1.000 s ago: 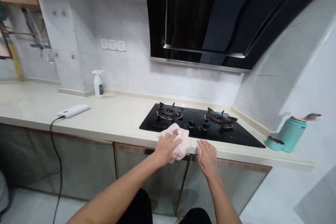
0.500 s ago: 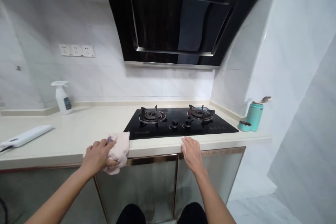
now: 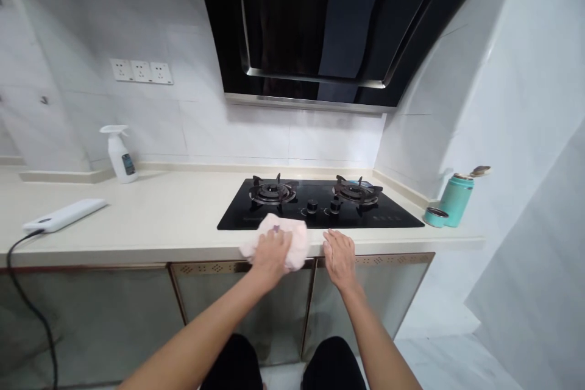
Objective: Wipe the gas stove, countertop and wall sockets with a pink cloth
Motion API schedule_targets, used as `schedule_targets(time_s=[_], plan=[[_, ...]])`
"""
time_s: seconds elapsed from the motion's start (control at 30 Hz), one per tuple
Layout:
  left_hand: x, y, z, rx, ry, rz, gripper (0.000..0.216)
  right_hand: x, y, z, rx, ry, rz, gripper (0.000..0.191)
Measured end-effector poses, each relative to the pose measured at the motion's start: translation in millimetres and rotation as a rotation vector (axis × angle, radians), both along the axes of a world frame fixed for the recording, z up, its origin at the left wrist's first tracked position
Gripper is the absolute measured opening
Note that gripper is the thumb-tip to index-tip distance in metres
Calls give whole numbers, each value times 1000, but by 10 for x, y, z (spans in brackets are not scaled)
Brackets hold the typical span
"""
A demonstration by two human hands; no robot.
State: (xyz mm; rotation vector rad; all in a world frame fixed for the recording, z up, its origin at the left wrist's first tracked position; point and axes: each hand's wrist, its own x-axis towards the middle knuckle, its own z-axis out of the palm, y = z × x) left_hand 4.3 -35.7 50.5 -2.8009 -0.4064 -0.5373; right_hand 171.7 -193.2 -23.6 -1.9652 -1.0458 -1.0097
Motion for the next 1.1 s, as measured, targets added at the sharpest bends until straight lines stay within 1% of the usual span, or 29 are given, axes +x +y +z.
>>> schedule_targets(time_s=[0.07, 0.17, 0.23, 0.33, 0.43, 0.5, 0.53, 0.6, 0.67, 0.7, 0.73, 0.77, 0.83, 0.87, 0.93, 0.97, 1.03, 1.1], plan=[[299, -286, -79, -29, -12, -97, 87, 29, -36, -7, -5, 19, 21, 44], [594, -579, -172, -53, -28, -148, 78, 68, -108, 3, -13, 61, 52, 47], [656, -636, -216, -63, -46, -178, 75, 80, -151, 22, -29, 77, 74, 47], [583, -534, -271, -40, -82, -255, 68, 81, -195, 62, -83, 84, 82, 47], [380, -277, -312, 4, -88, -287, 63, 73, -239, 99, -145, 82, 104, 49], [183, -42, -320, 28, -73, -257, 68, 38, -282, 106, -113, 120, 166, 50], [65, 91, -315, 36, -69, -229, 72, -5, -302, 99, -61, 166, 199, 50], [-209, 377, -285, 43, -56, -165, 74, -169, -318, 62, 127, 326, 240, 50], [-517, 677, -232, 44, -25, -109, 75, -465, -257, 1, 364, 589, 275, 51], [-676, 826, -201, 50, -9, -76, 75, -662, -187, -32, 465, 749, 328, 51], [-834, 974, -169, 59, 11, -50, 74, -884, -90, -63, 549, 921, 414, 51], [-989, 1119, -139, 65, 27, -21, 73, -1124, 27, -93, 597, 1094, 542, 51], [-1281, 1388, -86, 65, 37, 46, 74, -1611, 285, -157, 661, 1431, 843, 49], [-1413, 1508, -64, 65, 37, 78, 75, -1834, 396, -203, 689, 1596, 956, 48], [-1632, 1697, -29, 57, 19, 140, 75, -2189, 517, -361, 744, 1883, 1071, 45], [-1712, 1761, -16, 51, 11, 161, 75, -2306, 507, -484, 765, 1990, 1083, 44], [-1803, 1824, -2, 43, 1, 199, 74, -2415, 329, -817, 787, 2120, 1027, 45], [-1812, 1815, -2, 47, 2, 237, 72, -2379, -30, -1214, 763, 2157, 898, 50]])
